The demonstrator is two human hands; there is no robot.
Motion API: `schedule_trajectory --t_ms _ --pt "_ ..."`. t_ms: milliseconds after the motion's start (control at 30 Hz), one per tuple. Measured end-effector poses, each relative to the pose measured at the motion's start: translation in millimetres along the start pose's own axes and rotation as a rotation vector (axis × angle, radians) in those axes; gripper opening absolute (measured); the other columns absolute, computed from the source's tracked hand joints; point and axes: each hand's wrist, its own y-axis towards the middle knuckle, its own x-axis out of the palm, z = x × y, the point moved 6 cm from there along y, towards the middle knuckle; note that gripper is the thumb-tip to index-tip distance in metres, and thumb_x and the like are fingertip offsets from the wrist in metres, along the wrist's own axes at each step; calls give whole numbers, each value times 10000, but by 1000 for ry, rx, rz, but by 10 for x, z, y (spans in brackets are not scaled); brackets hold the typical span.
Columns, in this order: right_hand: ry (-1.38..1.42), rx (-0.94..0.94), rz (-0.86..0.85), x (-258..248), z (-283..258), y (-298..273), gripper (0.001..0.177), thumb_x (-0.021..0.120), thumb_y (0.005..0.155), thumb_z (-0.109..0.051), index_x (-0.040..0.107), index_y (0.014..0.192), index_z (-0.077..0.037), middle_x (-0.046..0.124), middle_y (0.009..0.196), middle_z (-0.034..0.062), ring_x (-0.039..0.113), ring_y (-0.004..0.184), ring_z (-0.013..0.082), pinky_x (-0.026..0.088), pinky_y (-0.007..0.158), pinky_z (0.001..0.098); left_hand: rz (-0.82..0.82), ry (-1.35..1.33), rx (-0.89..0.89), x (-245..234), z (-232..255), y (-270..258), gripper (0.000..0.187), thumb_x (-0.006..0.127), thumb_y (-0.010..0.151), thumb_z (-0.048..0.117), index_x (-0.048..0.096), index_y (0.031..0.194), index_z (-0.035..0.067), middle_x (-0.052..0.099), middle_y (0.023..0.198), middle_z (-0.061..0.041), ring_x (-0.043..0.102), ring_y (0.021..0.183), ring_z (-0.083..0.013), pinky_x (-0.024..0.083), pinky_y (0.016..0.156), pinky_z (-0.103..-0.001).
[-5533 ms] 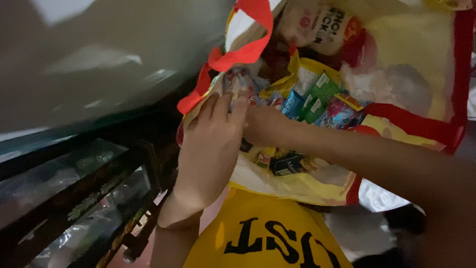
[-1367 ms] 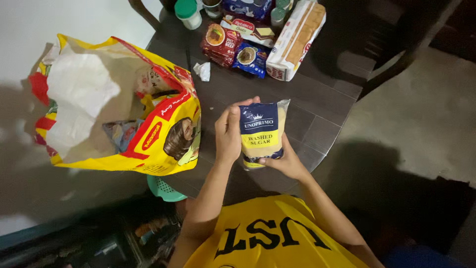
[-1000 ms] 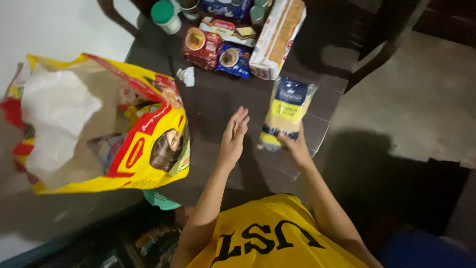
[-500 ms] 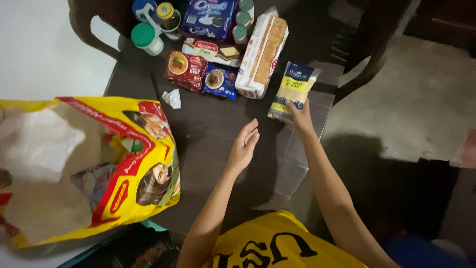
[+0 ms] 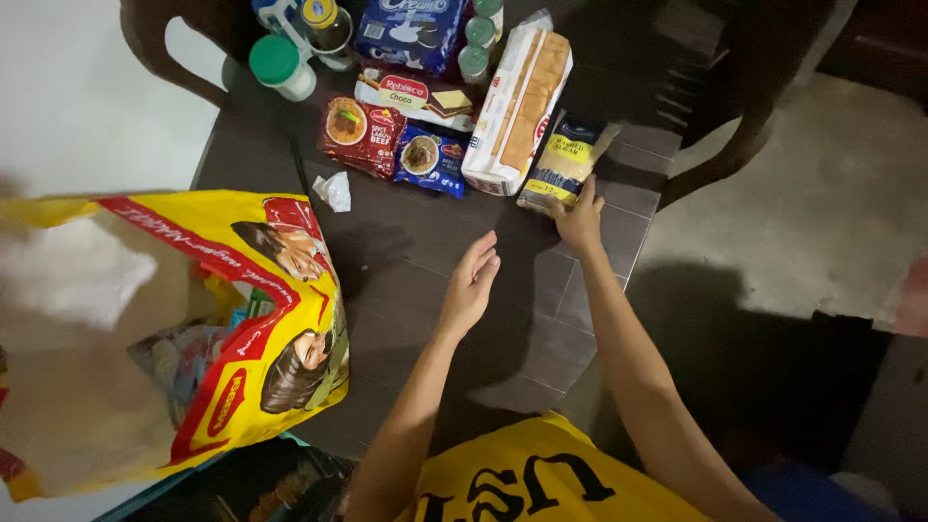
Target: The person unpacks various groceries from a large yellow bag, placing items such as bread, sugar, condiments, and multi-packs of laundry detergent onto a table.
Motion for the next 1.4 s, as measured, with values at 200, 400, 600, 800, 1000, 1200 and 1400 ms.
schedule_trajectory --t_ms 200,400,600,800,1000,1200,1400 --pt "-208 -249 212 -304 -530 -589 701 708 790 -201 344 1379 -97 384 1292 270 419 1137 454 387 953 503 7 94 6 -56 10 -123 443 470 941 228 407 1342 50 440 1393 -117 440 1280 -254 391 995 -357" --pt "-88 -675 171 -265 -1076 -1421 512 628 792 -29 416 1258 -14 401 1297 252 419 1151 436 382 968 510 3 62 72 -112 104 -323 434 477 945 258 439 1328 58 467 1362 -142 452 1272 -280 424 985 -370" --pt "202 -446 -278 -147 -1514 -2159 556 589 724 35 410 1247 -21 393 1261 215 422 1191 365 529 843 351 65 258 191 -333 516 -749 343 453 967 201 483 1283 73 510 1332 -133 518 1202 -280 413 981 -363" --pt "325 -711 -276 -106 -2202 -2751 518 588 751 72 429 1236 -15 470 1214 163 546 1066 297 484 879 347 242 374 574 -727 1419 -1512 261 532 929 74 553 1188 41 581 1191 -143 553 1170 -310 454 962 -378" --pt "313 -990 -208 -78 -3080 -3056 464 594 746 81 475 1179 -32 499 1226 186 532 1088 305 474 851 345 354 570 779 -1417 2126 -2211 279 567 894 40 542 1172 29 577 1161 -134 546 1165 -299 436 986 -398" --pt "288 -1248 -127 -111 -4097 -3398 357 653 823 72 500 1121 -48 546 1146 151 564 1054 284 481 889 356 480 753 734 -2291 2435 -2582 276 557 866 6 572 1140 33 576 1129 -158 544 1100 -338 441 948 -420" --pt "-43 -1409 -327 203 -4986 -3642 287 662 843 35 569 1102 -44 555 1110 137 553 1032 327 464 866 404 495 1038 555 -3210 2470 -2684 300 591 862 18 569 1162 23 588 1058 -141 545 989 -350 434 869 -443"
